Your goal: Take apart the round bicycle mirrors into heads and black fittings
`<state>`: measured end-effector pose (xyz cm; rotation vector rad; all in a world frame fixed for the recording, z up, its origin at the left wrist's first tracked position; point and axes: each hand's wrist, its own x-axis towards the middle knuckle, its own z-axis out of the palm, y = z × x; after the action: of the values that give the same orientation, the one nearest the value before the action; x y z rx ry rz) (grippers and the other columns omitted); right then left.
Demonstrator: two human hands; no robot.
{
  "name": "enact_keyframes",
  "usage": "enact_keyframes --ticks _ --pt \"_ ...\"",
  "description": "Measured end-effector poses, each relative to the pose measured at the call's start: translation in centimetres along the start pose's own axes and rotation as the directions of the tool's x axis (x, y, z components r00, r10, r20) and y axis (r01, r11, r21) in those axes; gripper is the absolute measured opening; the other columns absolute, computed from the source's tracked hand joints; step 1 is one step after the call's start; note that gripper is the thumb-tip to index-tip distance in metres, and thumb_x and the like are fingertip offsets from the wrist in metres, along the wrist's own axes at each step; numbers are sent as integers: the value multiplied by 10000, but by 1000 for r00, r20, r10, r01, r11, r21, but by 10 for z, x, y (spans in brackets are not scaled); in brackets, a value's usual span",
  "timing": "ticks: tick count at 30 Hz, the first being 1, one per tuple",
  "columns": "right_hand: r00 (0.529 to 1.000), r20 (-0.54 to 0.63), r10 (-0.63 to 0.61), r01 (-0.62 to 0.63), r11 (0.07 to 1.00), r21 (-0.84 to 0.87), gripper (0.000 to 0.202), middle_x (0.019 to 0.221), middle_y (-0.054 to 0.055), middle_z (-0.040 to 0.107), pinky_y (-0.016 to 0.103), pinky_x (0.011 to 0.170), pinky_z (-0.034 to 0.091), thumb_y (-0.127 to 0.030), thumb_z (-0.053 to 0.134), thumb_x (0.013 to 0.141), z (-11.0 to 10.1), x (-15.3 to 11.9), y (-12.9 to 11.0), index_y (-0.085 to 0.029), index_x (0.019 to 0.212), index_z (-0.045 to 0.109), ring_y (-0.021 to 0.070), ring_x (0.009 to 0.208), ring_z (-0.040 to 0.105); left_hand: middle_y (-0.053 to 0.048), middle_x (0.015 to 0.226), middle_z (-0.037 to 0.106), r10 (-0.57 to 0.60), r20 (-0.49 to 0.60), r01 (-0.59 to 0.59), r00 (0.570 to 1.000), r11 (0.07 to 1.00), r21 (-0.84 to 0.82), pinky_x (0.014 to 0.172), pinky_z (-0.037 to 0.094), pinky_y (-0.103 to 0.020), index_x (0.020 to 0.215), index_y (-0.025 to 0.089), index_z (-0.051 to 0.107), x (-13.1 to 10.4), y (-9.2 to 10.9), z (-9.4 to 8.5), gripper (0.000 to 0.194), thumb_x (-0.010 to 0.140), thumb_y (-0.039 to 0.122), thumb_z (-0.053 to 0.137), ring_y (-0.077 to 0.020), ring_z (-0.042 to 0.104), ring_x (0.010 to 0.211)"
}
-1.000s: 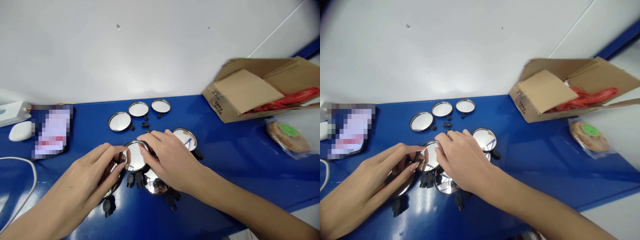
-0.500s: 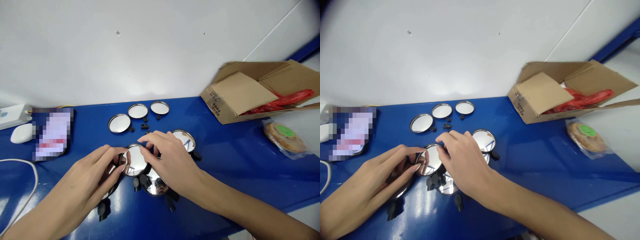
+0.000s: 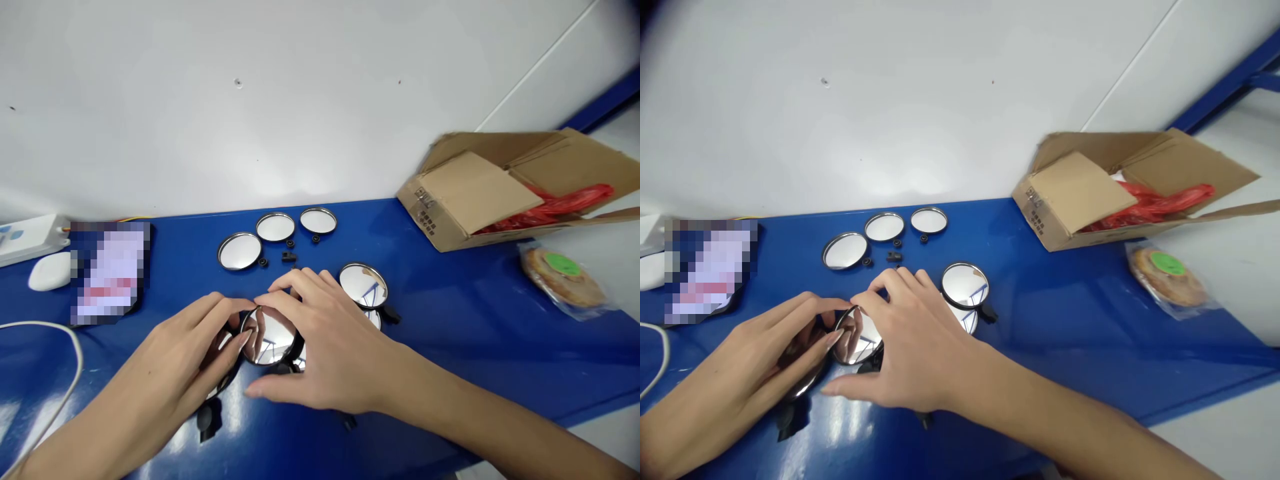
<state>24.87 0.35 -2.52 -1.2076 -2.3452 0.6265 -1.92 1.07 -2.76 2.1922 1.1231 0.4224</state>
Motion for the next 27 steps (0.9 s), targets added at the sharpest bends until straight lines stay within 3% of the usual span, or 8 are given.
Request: enact_keyframes --ticks 4,10,15,19,21,24,27 --pt "1000 3 -30 30 999 -23 934 1355 139 730 512 1055 473 -809 1010 818 1 -2 0 -152 1442 785 336 1166 673 16 1089 760 -5 -11 5 1000 1000 9 779 612 -316 1339 349 718 -3 -3 1 229 1267 480 545 -200 770 850" --pt "996 -24 -85 81 990 -116 546 1270 141 792 501 969 432 -490 869 976 5 0 3 -133 1385 808 328 1107 695 3 1091 764 -26 0 26 1000 1000 -3 787 610 -320 1412 343 705 -3 -1 1 257 1268 484 547 -208 760 851" --pt "990 -68 -125 115 983 -141 452 1225 138 832 495 924 429 -431 816 976 7 1 6 -137 1320 816 324 1062 723 2 1057 789 -40 -4 40 999 999 -16 710 595 -302 1466 359 708 -2 -3 2 293 1250 506 576 -200 734 762" --pt "975 -147 -165 145 979 -143 474 1260 143 851 484 907 440 -388 836 950 3 1 6 -138 1352 803 309 1039 741 35 854 743 -92 -84 84 992 992 -91 550 545 -275 1461 370 700 -2 -1 1 305 1217 536 622 -193 686 613" --pt "949 -231 -215 184 971 -152 462 1329 149 855 479 912 462 -363 817 969 0 1 4 -141 1374 787 298 1035 740 24 882 775 -130 -182 108 975 986 -127 518 554 -264 1475 382 685 -3 1 0 339 1184 555 672 -212 730 652" --pt "885 -333 -326 278 943 -184 429 1465 154 843 482 925 506 -339 745 1041 -5 0 0 -139 1421 764 292 1072 747 -11 1134 860 -187 -285 130 940 970 -206 710 690 -282 1570 429 648 -7 4 -2 480 1124 562 766 -271 843 944" --pt "844 -314 -434 372 897 -238 387 1613 145 785 484 937 540 -307 704 1104 -6 -1 -4 -152 1456 747 280 1121 767 -12 1246 870 -234 -162 148 959 896 -418 893 739 -337 1540 438 710 -11 5 -2 479 1086 529 831 -303 861 1084"
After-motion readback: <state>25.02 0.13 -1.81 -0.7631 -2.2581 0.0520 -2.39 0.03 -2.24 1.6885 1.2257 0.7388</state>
